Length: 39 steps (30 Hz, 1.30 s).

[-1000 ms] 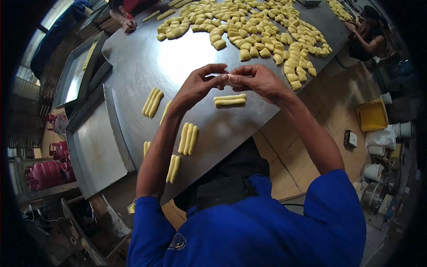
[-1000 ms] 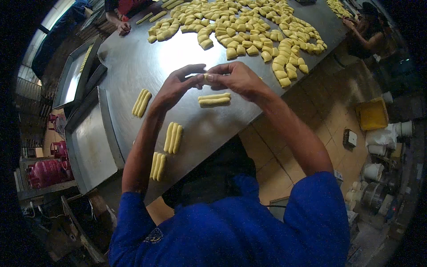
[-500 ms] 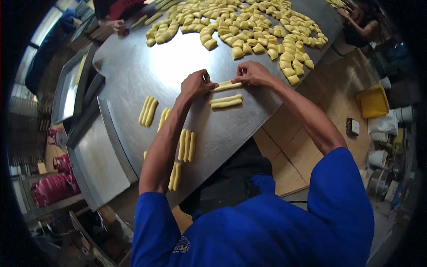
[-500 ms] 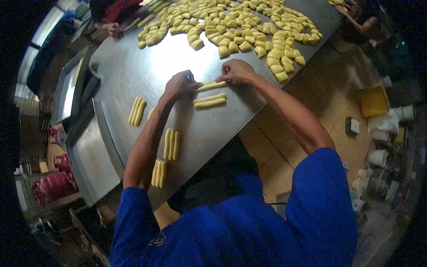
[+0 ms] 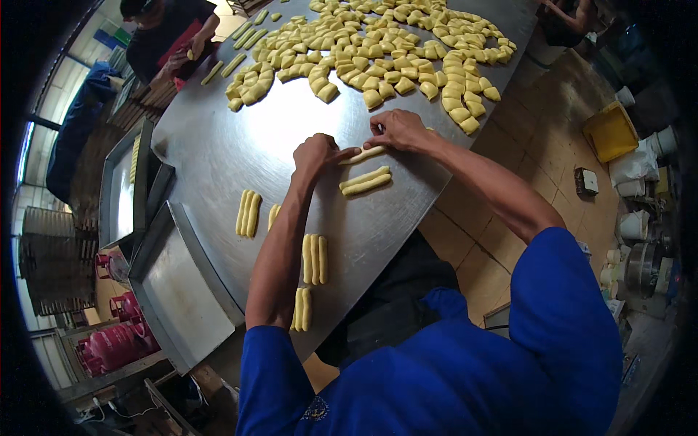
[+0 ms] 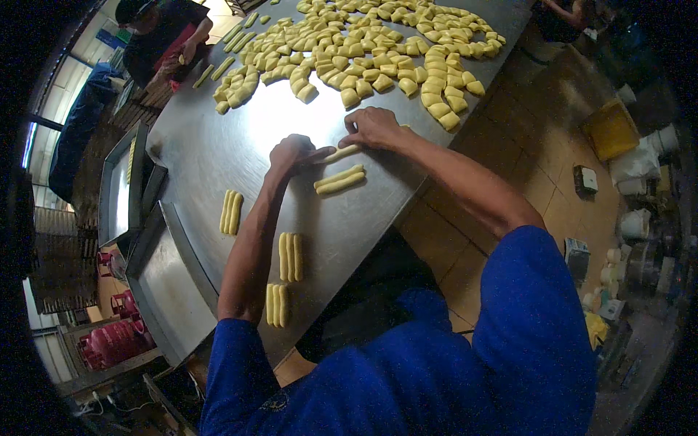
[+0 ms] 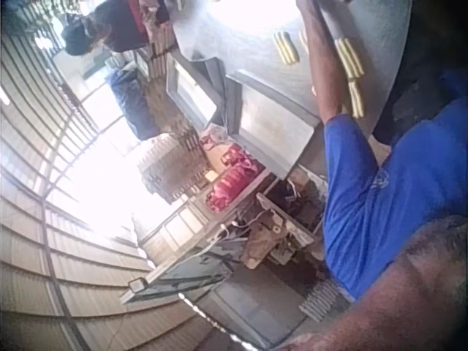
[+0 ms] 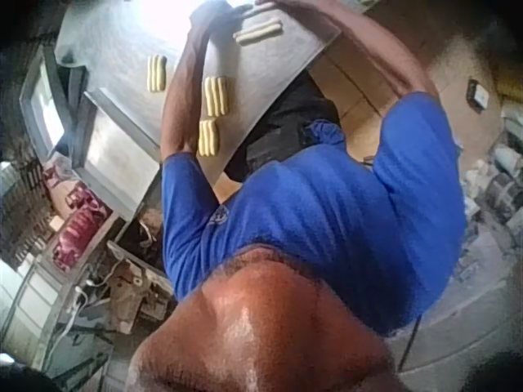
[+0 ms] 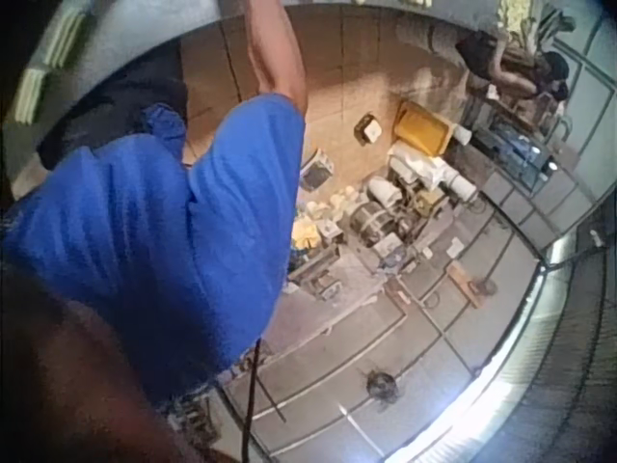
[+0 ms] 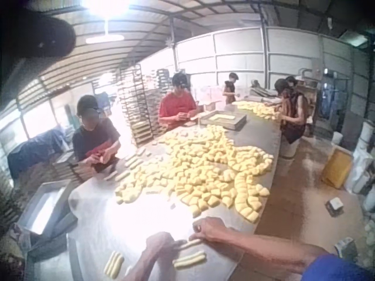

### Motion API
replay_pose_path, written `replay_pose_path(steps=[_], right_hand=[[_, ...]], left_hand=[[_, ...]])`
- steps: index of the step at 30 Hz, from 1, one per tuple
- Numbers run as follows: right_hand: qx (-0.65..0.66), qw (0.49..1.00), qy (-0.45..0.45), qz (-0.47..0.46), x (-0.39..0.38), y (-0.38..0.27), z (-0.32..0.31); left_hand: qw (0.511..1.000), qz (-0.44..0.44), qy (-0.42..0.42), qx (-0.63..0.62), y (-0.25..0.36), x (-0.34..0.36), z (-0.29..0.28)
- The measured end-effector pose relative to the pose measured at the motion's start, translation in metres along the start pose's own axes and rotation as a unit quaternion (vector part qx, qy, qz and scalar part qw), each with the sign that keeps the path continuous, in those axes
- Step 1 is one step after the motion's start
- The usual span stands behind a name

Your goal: The person shapes dough pieces into elongated cylinders by rolling them by hand on a metal table and arranges the rolled dough into groups.

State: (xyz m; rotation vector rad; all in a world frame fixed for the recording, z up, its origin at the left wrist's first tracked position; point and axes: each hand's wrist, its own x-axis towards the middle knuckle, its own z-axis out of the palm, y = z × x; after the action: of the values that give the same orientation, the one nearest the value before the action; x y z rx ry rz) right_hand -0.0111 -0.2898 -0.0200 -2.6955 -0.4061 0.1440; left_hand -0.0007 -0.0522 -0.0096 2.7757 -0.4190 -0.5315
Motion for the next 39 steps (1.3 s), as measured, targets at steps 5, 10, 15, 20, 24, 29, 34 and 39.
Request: replay_pose_path(steps=[5, 10, 15, 20, 24, 29, 34, 39], right_hand=[[0.047, 0.995, -0.076, 0.037, 0.0, -0.004, -0.009], [0.007, 1.0, -0.012, 0.015, 0.002, -0.005, -0.006], [0.017, 0.999, 0.031, 0.002, 0.0, 0.002, 0.002], [0.003, 1.0, -0.027, -0.004, 0.003, 0.0, -0.004], [0.003, 0.999, -0.008, -0.036, 0.015, -0.003, -0.001], [-0.019, 0.999, 0.006, -0.046, 0.014, 0.005, 0.006], [0.082, 0.994, -0.078, -0.003, 0.021, 0.001, -0.009], [0.029, 1.0, 0.0, 0.003, 0.003, -0.002, 0.003]], left_hand=[[0.996, 0.01, 0.059, -0.062, -0.01, -0.008, 0.004], [0.996, 0.019, 0.092, -0.003, -0.006, 0.005, 0.006], [0.995, 0.018, 0.101, -0.005, -0.005, 0.008, 0.009], [0.998, -0.008, 0.058, -0.036, -0.005, 0.007, 0.001], [0.994, -0.005, 0.105, 0.031, -0.014, 0.008, 0.006], [0.99, 0.012, 0.136, 0.048, -0.011, 0.009, 0.01], [0.997, -0.04, 0.035, -0.053, -0.025, 0.006, 0.003], [0.991, -0.016, 0.128, -0.047, -0.016, -0.003, 0.01]])
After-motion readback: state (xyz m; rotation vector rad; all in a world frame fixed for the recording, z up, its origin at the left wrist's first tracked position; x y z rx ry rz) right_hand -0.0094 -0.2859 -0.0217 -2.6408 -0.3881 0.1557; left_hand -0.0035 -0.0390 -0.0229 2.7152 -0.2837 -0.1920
